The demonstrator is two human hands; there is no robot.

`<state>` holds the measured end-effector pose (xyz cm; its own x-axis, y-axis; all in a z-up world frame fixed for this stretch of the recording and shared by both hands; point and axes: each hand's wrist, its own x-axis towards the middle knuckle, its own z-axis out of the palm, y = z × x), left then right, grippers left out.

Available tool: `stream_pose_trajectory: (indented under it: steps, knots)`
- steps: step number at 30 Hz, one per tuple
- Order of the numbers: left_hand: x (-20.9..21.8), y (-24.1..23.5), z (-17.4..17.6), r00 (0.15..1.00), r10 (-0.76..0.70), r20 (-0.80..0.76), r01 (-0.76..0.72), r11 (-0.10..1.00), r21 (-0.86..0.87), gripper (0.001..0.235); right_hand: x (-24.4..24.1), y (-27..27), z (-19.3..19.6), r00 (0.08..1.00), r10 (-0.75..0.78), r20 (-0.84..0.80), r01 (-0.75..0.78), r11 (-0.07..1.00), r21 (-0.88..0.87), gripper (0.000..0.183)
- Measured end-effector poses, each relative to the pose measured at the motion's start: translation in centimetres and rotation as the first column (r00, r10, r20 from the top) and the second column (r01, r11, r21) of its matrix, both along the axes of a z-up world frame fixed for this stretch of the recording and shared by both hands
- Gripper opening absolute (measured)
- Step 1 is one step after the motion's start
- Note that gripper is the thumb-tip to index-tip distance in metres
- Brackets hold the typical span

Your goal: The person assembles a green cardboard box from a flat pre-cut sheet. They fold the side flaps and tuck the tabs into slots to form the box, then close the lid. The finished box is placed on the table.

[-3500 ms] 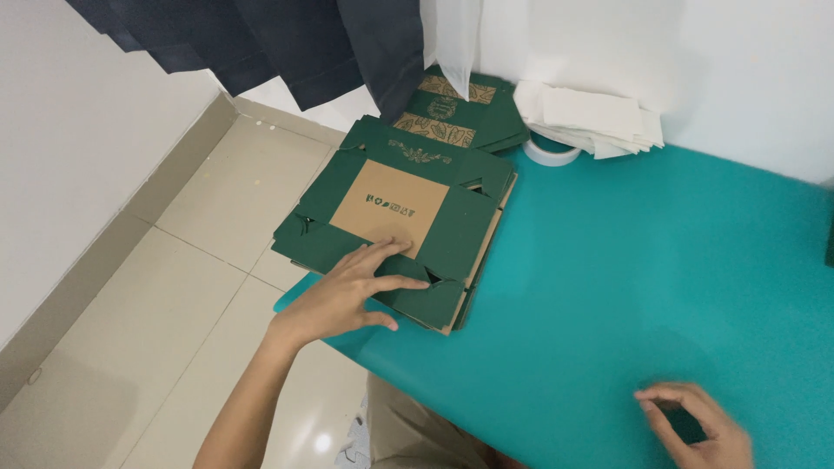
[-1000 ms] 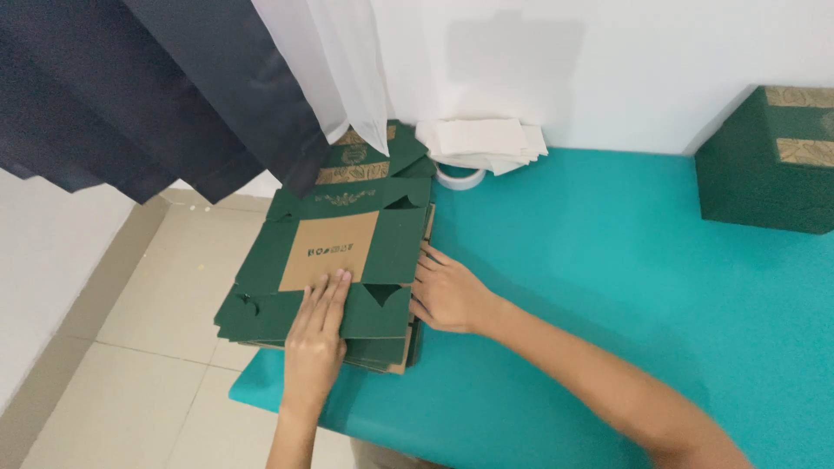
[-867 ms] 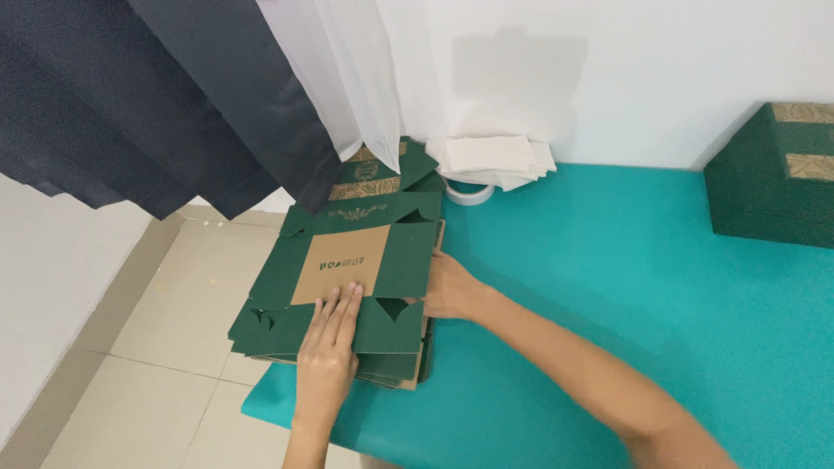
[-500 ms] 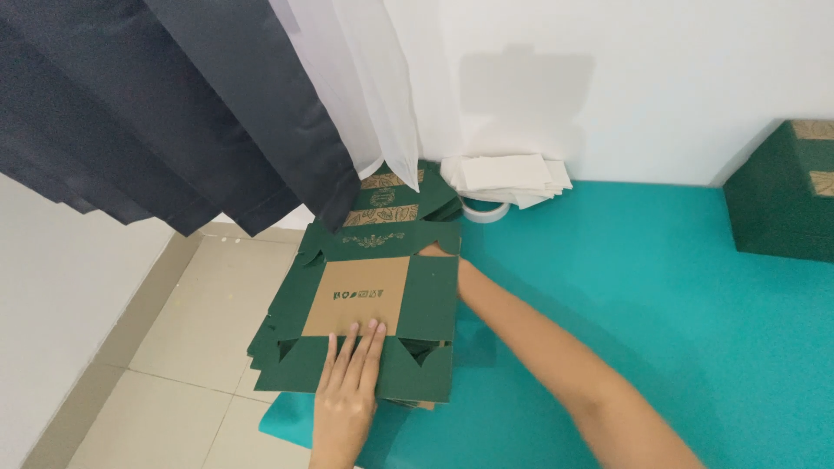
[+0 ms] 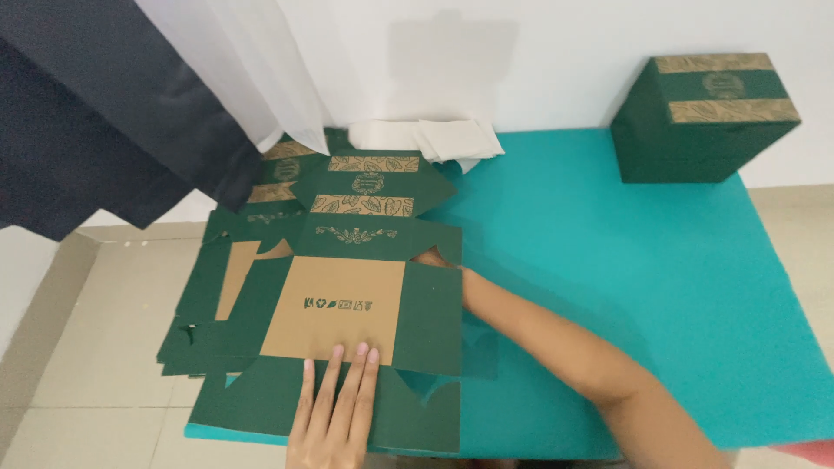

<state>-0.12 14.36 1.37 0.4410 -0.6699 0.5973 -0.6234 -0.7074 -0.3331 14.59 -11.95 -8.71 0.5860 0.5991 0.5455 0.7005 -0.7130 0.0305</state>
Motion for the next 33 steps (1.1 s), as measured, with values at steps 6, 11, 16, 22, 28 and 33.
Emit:
stream_pose_trajectory:
  steps: [6,11,16,22,28,33]
  knots:
    - [-1.6,-3.8,-0.3,0.993,0.021,0.116,-0.022,1.0,0.014,0.036,-3.5,-2.8,-0.2,0.997,-0.07,-0.036,0.068,0.996,-0.064,0.049]
    - [-2.0,-4.4,-1.7,0.994,0.06,0.092,-0.06,0.998,-0.002,0.035,-5.1,-4.9,0.9,0.963,-0.057,-0.263,0.085,0.992,0.096,0.055]
    - [-2.6,-5.0,-2.0,0.998,0.047,0.053,-0.049,0.998,0.036,0.034,-4.4,-4.4,0.6,0.305,0.783,-0.542,0.845,0.04,0.533,0.028]
    - [-2.8,-5.3,0.5,0.993,0.069,0.094,-0.066,0.997,-0.031,0.031,-1.9,-0.4,4.0,0.487,0.648,-0.586,0.672,0.151,0.725,0.039]
    - [-2.8,-5.2,3.7,0.978,-0.059,-0.201,-0.059,0.844,-0.533,0.036,-0.9,1.8,7.4,0.708,0.471,-0.525,0.409,0.332,0.85,0.059]
    - [-2.1,-3.0,1.0,0.949,0.194,-0.25,-0.316,0.629,-0.711,0.024,-0.4,0.3,7.0,0.788,0.383,-0.482,0.351,0.363,0.863,0.075]
